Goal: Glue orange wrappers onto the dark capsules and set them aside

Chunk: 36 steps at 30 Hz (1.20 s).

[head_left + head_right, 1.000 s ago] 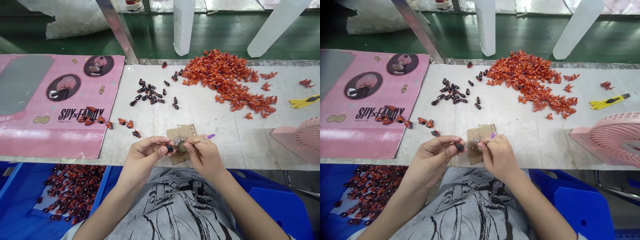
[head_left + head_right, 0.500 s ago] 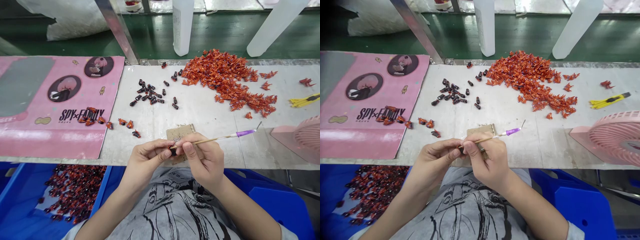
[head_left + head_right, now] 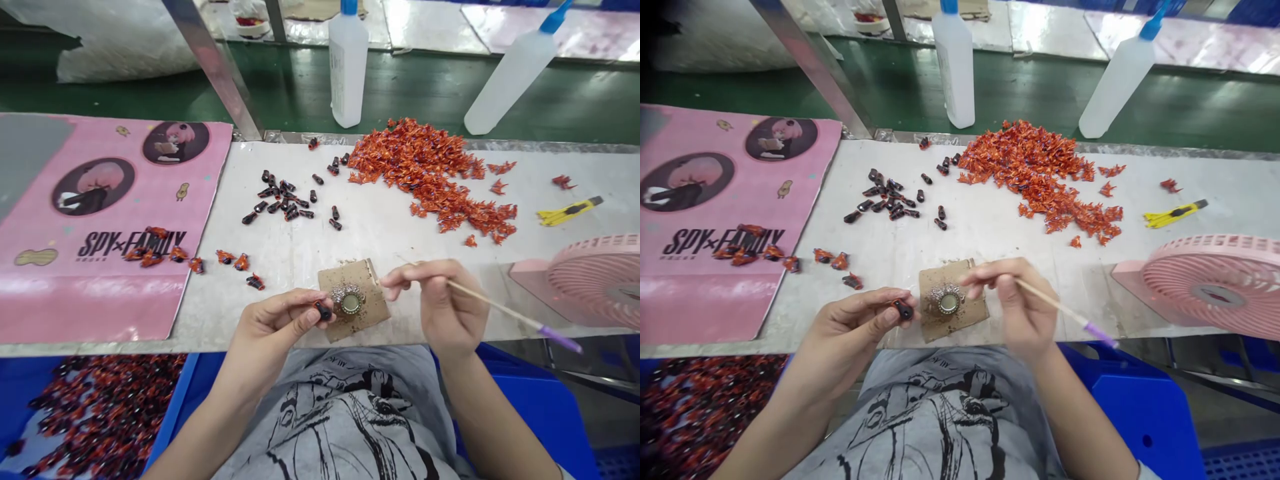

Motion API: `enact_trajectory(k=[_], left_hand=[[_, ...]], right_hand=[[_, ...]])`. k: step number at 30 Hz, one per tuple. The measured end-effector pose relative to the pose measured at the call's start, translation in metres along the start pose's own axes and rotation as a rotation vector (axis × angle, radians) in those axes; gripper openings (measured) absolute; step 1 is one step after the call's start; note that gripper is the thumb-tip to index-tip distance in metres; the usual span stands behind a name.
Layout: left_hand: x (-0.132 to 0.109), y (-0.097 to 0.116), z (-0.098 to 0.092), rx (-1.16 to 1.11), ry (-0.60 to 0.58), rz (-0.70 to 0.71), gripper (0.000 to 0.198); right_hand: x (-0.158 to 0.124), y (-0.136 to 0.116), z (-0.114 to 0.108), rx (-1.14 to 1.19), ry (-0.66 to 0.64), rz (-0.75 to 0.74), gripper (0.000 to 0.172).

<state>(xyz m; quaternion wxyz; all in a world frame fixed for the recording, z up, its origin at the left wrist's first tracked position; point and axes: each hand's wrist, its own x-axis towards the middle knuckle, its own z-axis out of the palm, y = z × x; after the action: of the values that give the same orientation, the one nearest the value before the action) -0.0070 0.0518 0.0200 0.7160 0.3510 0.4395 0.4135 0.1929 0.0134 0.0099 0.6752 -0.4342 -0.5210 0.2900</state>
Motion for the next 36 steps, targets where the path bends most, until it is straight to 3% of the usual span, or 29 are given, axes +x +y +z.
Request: enact_trajectory(k=[4,6,8,10,13,16,19,22,25,28,32,36], left_hand=[[0.001,0.001,0.001,-0.005,0.02,-0.015,0.029],[0.001,0.0,0.0,0.0,0.011,-0.016,0.029],[0.0,-0.001,-0.002,0.008,-0.018,-0.02,0.026],[0.0,-0.002,-0.006,0.018,-0.056,-0.027,0.023],[-0.002,-0.001,-0.009,0.02,-0.079,-0.041,0.021],[-0.004,0.001,-0.007,0.001,-0.027,-0.034,0.021],[-0.005,0.003,-0.003,-0.016,-0.039,-0.004,0.021],[-0.005,0.004,0.001,-0.045,-0.058,0.044,0.019],[-0.004,0.006,0.007,-0.066,-0.037,0.111,0.015],[-0.007,0.011,0.014,-0.025,-0.03,0.227,0.01],[-0.011,0.016,0.024,0.082,0.001,0.342,0.02],[-0.006,0.013,0.024,0.095,0.075,0.328,0.018]], right_hand=[[0.031,0.023,-0.053,-0.236,0.116,-0.119,0.032],[0.053,0.035,-0.075,-0.486,0.035,-0.141,0.036],[0.074,0.047,-0.088,-0.788,-0.123,-0.153,0.029],[0.094,0.056,-0.092,-1.044,-0.308,-0.141,0.016],[0.115,0.069,-0.09,-1.158,-0.537,-0.103,0.023],[0.129,0.079,-0.09,-1.128,-0.621,-0.081,0.03],[0.134,0.078,-0.091,-1.097,-0.623,-0.084,0.03],[0.12,0.055,-0.076,-1.005,-0.515,-0.142,0.022],[0.081,0.014,-0.04,-0.484,-0.208,-0.155,0.019],[0.034,-0.022,-0.001,-0.157,-0.248,-0.074,0.03],[0.001,-0.034,0.029,-0.146,-0.204,-0.088,0.034],[-0.003,-0.02,0.027,-0.247,-0.096,-0.071,0.034]])
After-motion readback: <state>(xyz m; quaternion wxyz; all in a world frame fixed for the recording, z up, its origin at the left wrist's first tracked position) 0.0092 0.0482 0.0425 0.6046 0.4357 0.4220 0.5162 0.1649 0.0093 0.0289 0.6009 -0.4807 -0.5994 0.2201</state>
